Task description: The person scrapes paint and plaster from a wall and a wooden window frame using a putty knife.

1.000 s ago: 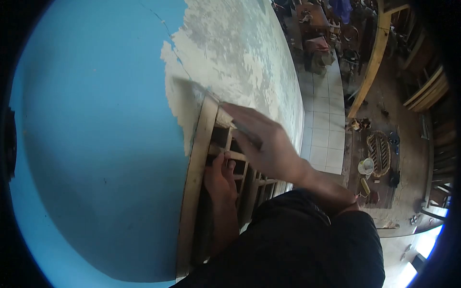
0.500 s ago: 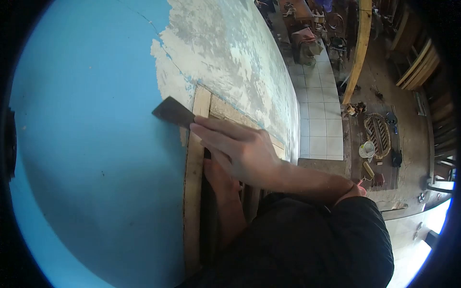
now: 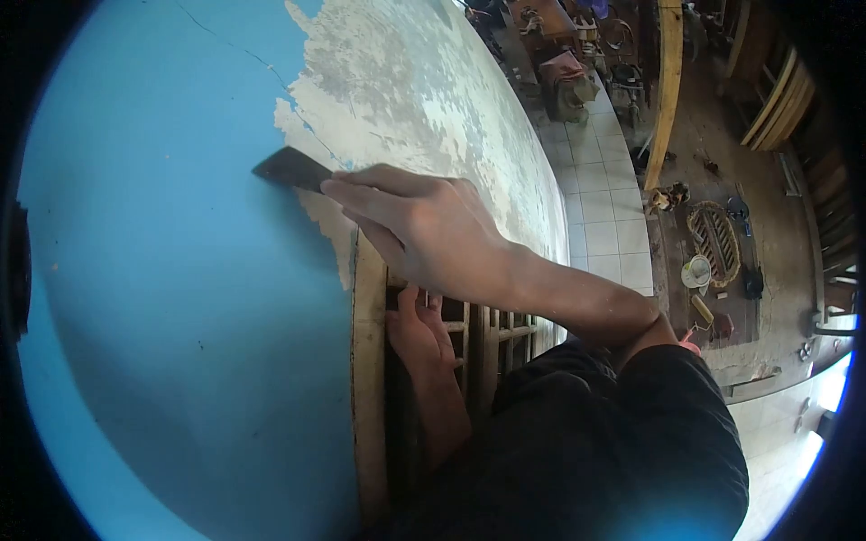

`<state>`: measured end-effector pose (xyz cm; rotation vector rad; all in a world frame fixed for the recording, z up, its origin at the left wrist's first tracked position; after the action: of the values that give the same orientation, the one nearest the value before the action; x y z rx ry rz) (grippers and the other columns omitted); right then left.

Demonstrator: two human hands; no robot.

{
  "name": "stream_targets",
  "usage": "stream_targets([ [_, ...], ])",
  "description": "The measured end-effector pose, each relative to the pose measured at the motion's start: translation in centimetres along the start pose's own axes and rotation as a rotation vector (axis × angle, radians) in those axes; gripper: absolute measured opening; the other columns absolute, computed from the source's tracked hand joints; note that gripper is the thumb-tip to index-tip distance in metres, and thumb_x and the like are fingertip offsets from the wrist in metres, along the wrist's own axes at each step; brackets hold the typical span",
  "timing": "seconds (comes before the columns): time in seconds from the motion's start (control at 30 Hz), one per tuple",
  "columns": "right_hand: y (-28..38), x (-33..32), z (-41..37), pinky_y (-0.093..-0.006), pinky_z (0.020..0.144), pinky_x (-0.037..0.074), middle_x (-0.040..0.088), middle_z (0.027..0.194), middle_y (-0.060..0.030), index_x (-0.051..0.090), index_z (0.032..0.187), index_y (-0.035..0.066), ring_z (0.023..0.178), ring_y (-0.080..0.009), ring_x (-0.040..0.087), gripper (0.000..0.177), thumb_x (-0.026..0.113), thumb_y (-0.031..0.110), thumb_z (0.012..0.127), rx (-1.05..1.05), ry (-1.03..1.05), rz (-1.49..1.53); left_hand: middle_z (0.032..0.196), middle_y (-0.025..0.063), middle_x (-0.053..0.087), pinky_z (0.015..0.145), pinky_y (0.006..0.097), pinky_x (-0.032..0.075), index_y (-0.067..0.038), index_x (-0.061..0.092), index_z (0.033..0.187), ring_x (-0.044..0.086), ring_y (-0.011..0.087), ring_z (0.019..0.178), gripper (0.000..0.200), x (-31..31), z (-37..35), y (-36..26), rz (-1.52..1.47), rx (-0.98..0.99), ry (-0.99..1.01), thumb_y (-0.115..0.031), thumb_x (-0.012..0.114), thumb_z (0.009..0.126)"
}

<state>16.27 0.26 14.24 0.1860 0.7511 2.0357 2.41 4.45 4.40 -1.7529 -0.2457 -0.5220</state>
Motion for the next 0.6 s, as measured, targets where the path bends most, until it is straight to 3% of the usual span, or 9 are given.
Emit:
stream_targets([
  [0.07, 0.0, 0.1, -0.9, -0.0302, 0.062, 0.061, 0.074, 0.111, -0.0058, 0.07, 0.119, 0.007, 0.076, -0.0225, 0.074, 0.026, 0.067, 0.012, 0.093, -0.006, -0.006, 0.004, 0.104, 0.0088, 0.064, 0.074, 0.031, 0.048, -0.005, 0.052, 0.117, 0.062, 0.0156, 0.092, 0.027, 0.0, -0.1, -0.1, -0.003, 0.019, 0.031, -0.001, 0.065, 0.095],
  [0.4, -0.4, 0.2, -0.4, -0.0322, 0.062, 0.059, 0.075, 0.106, -0.0041, 0.073, 0.113, 0.008, 0.075, -0.0236, 0.073, 0.021, 0.068, 0.013, 0.092, -0.053, -0.093, 0.037, 0.102, 0.0077, 0.063, 0.076, 0.0312, 0.044, -0.006, 0.052, 0.115, 0.06, 0.0151, 0.094, 0.026, -0.7, 0.8, 0.6, -0.002, -0.016, 0.045, -0.001, 0.065, 0.093],
  [0.53, -0.8, -0.4, 2.6, -0.0309, 0.072, 0.063, 0.075, 0.11, -0.0116, 0.073, 0.115, 0.004, 0.085, -0.0243, 0.075, 0.024, 0.071, 0.004, 0.091, 0.009, -0.025, 0.065, 0.102, 0.0067, 0.061, 0.073, 0.032, 0.041, -0.007, 0.052, 0.108, 0.058, 0.0158, 0.094, 0.021, -0.5, -0.1, 0.1, 0.036, 0.006, 0.034, 0.0, 0.064, 0.092],
  [0.6, -0.8, -0.7, 2.6, -0.0313, 0.07, 0.062, 0.074, 0.108, -0.0132, 0.074, 0.114, 0.004, 0.083, -0.0244, 0.075, 0.023, 0.071, 0.004, 0.091, 0.015, -0.005, 0.083, 0.102, 0.0066, 0.061, 0.072, 0.0318, 0.041, -0.006, 0.052, 0.107, 0.058, 0.0155, 0.094, 0.02, 0.0, 0.1, 0.0, 0.032, 0.016, 0.031, 0.0, 0.064, 0.092],
])
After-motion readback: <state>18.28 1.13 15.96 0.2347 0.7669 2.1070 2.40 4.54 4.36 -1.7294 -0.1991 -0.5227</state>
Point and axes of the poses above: each hand's wrist, its own z-axis towards the middle knuckle, its own x-axis out of the palm, y = z × x, the point moved 2 cm from there along z, towards the middle knuckle
